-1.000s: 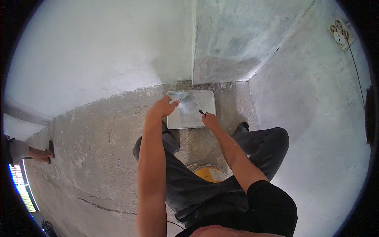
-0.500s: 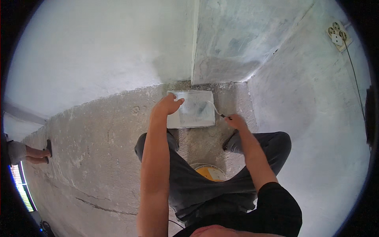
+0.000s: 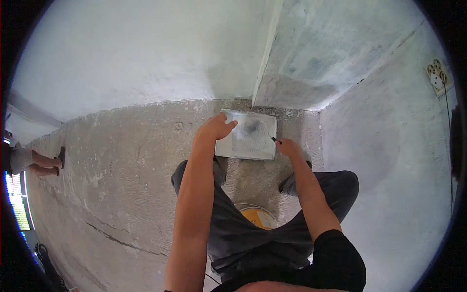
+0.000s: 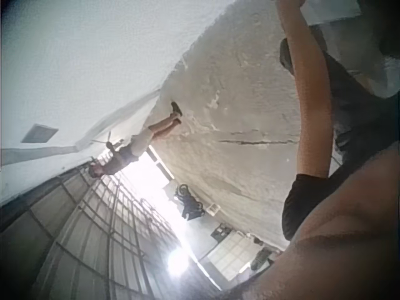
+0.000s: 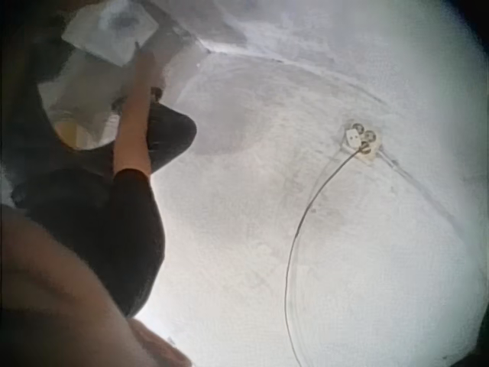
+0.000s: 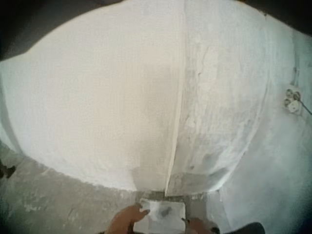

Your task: The person is using a paint roller to apply white paint to a concrete wall indoors.

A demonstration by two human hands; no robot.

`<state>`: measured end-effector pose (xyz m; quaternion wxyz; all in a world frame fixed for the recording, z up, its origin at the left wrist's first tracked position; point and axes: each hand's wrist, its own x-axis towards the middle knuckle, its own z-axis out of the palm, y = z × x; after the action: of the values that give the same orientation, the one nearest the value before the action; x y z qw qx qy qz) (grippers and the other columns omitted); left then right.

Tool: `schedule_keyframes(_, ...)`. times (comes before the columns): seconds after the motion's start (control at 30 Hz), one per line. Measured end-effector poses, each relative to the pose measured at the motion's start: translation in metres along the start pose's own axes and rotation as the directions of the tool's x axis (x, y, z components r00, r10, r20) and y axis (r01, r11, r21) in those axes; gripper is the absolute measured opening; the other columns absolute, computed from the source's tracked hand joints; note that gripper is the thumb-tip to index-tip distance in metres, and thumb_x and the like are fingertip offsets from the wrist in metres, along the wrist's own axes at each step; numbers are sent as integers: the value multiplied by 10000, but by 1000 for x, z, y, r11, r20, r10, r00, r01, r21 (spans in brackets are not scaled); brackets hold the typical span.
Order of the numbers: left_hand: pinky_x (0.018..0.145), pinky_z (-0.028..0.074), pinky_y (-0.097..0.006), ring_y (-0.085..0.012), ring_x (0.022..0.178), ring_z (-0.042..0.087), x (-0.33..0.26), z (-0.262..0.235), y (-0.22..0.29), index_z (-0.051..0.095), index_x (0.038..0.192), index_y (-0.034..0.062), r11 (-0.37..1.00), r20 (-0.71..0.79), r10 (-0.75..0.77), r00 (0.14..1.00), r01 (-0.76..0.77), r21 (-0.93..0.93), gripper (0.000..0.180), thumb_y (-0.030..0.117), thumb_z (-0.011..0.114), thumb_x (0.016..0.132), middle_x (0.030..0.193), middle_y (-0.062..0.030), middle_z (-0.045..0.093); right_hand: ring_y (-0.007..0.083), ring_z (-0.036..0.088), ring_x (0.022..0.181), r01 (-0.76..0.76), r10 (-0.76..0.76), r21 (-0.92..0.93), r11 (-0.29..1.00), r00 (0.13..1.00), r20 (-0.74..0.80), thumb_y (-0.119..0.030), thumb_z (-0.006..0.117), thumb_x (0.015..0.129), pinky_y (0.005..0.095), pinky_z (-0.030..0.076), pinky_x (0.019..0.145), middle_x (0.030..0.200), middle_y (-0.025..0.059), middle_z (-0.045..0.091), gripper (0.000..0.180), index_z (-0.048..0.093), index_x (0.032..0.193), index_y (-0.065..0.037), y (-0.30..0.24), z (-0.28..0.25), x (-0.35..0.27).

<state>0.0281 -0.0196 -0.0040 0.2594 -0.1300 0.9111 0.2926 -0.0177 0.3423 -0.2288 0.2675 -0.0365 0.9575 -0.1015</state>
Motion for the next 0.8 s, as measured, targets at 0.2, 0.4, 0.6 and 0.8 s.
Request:
schedule_keyframes(0.2, 1156, 383, -506, -362, 1422, 464, -5, -6, -2, 473, 1500, 60, 996, 8, -68, 998, 67, 53, 755, 581, 554, 959, 1523, -177, 506, 448, 680, 1026, 44, -44, -6, 999, 997, -64, -493, 522, 994, 545, 527, 911, 1024, 231, 726, 511, 731, 1105, -40, -46, -18, 13)
schedule_keyframes(0.4, 1159, 379, -510, -365, 1426, 456, -1, -3, 0, 464, 1508, 64, 999, 41, -50, 998, 51, -16, 776, 600, 554, 954, 1541, -176, 484, 421, 690, 946, 122, -108, 117, 986, 987, -118, -527, 551, 970, 512, 535, 836, 959, 221, 724, 505, 753, 1024, -67, -2, -6, -12)
schedule_keyframes(0.6, 1134, 405, -521, -371, 1399, 485, 0, 5, 10, 475, 1501, 78, 1000, 28, -20, 999, 20, -12, 744, 585, 550, 963, 1514, -174, 515, 433, 687, 962, 171, -166, 76, 982, 984, -62, -588, 565, 946, 518, 529, 857, 1012, 215, 735, 567, 762, 1044, -65, 90, -22, -50)
schedule_keyframes(0.8, 1114, 420, -495, -398, 1339, 538, -3, 7, 15, 500, 1451, 41, 1000, -20, 4, 1000, -4, 8, 746, 598, 574, 960, 1411, -242, 584, 406, 667, 1104, 58, -58, 25, 998, 998, 27, -569, 550, 953, 504, 520, 959, 1150, 197, 720, 548, 758, 1145, -100, 51, -6, -49)
